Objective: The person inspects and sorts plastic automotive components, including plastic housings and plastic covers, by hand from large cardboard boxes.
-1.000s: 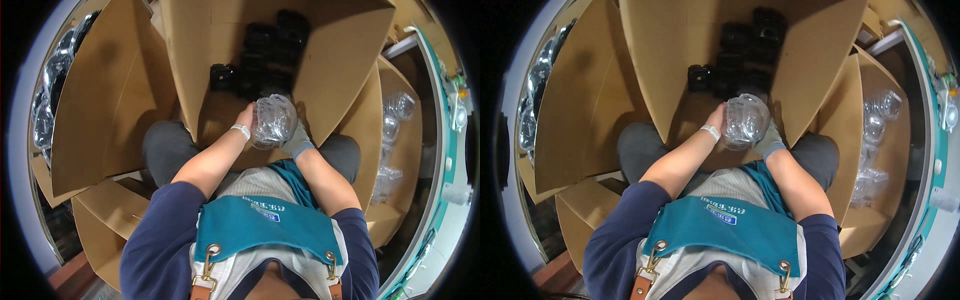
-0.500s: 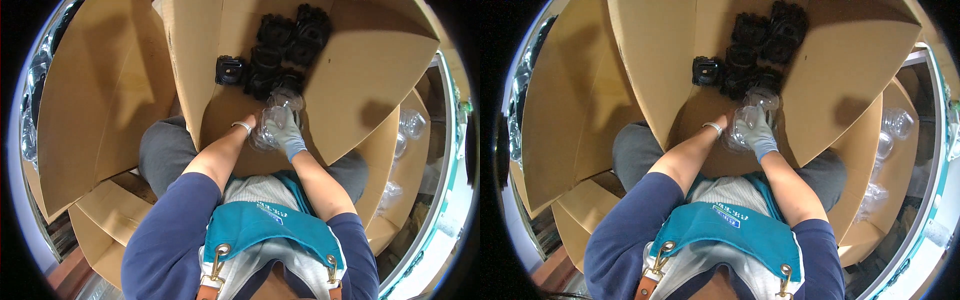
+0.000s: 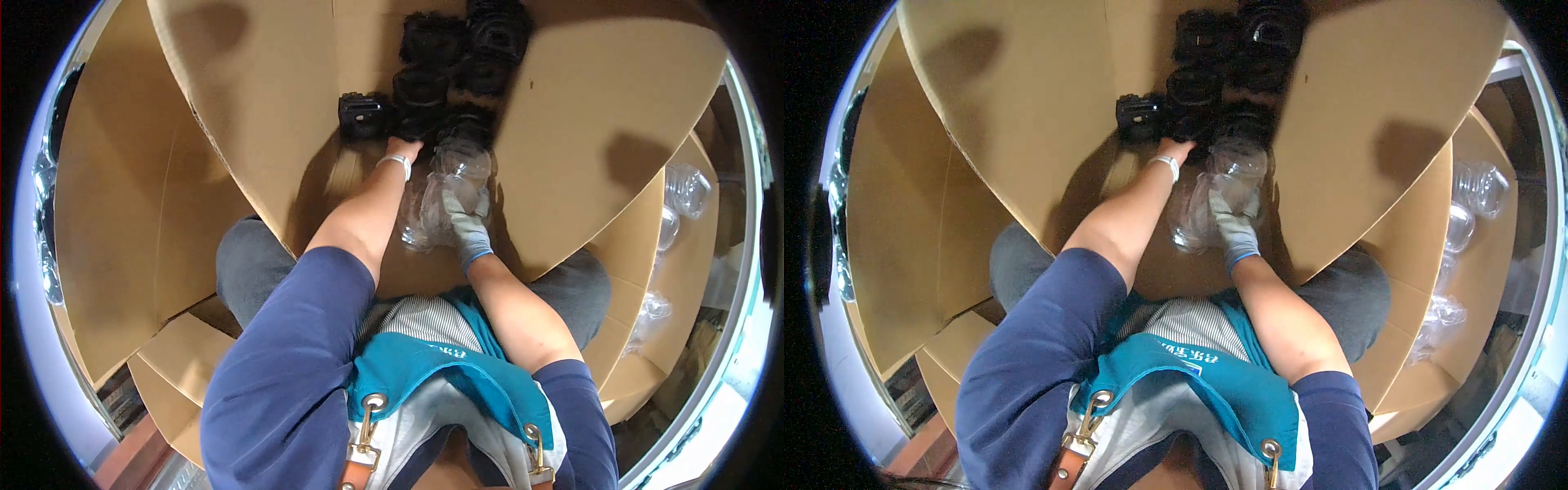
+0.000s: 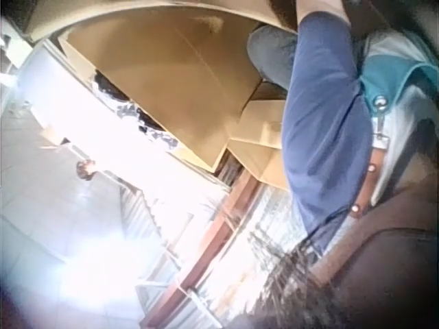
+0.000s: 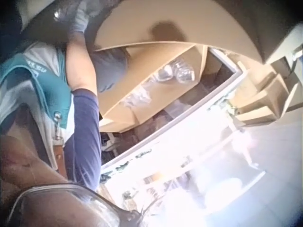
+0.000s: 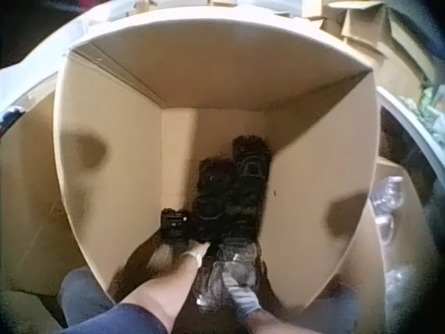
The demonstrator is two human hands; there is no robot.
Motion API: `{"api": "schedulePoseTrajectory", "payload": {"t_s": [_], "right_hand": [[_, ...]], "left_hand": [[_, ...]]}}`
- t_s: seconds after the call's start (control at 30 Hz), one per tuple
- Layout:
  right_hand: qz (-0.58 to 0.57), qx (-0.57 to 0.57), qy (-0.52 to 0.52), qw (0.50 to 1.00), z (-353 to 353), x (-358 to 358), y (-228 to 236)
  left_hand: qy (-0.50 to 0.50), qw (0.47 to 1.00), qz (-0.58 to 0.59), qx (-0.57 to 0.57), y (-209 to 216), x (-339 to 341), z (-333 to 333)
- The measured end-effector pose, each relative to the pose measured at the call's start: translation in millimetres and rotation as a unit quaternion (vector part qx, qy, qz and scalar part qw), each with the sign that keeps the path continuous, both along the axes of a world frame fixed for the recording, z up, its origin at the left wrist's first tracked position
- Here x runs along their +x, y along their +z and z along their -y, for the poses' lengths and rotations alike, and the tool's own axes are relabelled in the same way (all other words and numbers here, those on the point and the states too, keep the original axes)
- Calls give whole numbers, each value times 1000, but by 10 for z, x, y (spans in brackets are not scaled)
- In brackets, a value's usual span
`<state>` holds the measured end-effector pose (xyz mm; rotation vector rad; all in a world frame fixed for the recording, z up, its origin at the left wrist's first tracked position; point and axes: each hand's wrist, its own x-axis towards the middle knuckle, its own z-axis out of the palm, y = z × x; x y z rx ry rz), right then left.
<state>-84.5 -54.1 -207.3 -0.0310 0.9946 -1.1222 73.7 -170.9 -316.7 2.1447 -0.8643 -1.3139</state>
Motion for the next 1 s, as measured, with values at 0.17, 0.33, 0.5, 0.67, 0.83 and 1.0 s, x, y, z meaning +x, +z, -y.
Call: {"api": "schedulePoseTrajectory", "payload": {"t_s": [0.17,0.33,0.5,0.67,0.83,1.0], "right_hand": [[-479,-105,185,852,-56,-2,-260],[-581,-162,70,794,-4,136,472],[-251,-264,76,928,-257,307,1199],[334,-331,187,862,-557,98,1083],[135,-269,163,940,-817,316,1543],[113,-285,137,942,-878,361,1639]], "left_hand": [[-8,993,37,110,298,-147,-219],[63,972,228,-14,1363,-74,-561],[82,836,-523,-141,2384,111,-1064],[-403,840,-214,-294,3516,257,-1877],[-367,780,252,-439,3409,183,-2144],[-208,841,-50,-496,2717,-1,-2046]]}}
